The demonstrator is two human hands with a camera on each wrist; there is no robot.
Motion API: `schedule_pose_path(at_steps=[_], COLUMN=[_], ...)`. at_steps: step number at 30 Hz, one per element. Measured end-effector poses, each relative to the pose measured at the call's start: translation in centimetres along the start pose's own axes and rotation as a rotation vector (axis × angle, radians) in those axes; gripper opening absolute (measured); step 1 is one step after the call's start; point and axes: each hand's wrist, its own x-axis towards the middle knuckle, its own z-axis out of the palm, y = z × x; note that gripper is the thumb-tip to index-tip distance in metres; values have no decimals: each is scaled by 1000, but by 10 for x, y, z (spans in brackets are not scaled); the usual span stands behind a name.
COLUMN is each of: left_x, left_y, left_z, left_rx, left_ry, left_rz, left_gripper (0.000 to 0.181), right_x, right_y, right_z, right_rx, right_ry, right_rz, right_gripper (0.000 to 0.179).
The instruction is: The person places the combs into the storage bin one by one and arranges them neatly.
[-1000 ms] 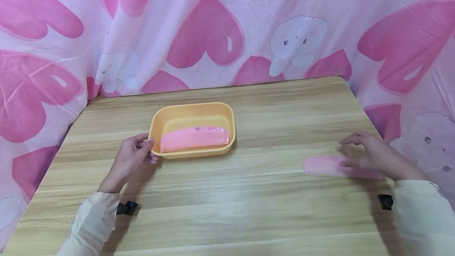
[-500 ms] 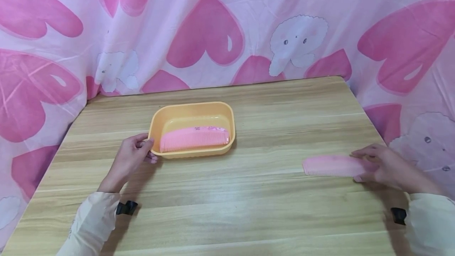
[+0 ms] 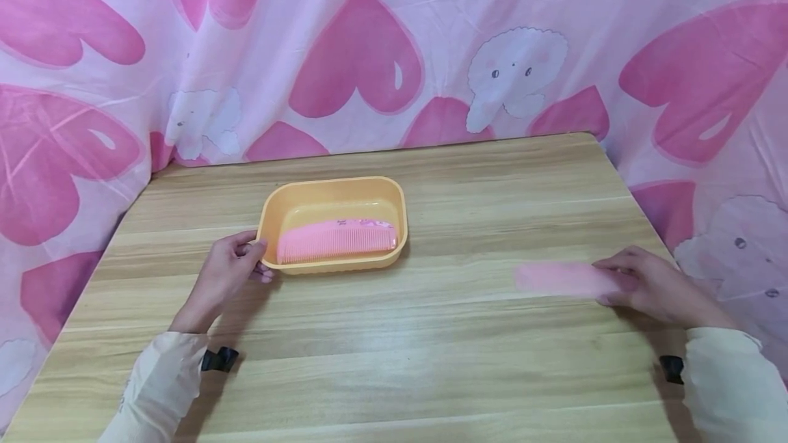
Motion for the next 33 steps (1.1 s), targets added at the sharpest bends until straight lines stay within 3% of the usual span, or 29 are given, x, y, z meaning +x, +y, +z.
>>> schedule_pose_path(at_steps=[8, 15, 19, 26, 33], left_x=[-1, 0, 0, 2, 2], left_y=[-2, -2, -2, 0, -1], left_z=[0, 0, 1, 1, 0], left_rx=[-15, -16, -19, 1, 16], left_ry=[2, 7, 11, 13, 15], left_rz=[5, 11, 10, -15, -23], left_gripper=[41, 40, 39, 42, 42], right_x=[28, 55, 68, 89, 112], right_y=[-16, -32, -39, -48, -54], right_z=[3, 7, 9, 14, 19], right_rx=[50, 110, 130, 162, 199], right_ry=[-58, -153, -167, -211, -237], right_rz=[11, 77, 76, 154, 167], right_gripper=[52, 53, 54, 64, 59])
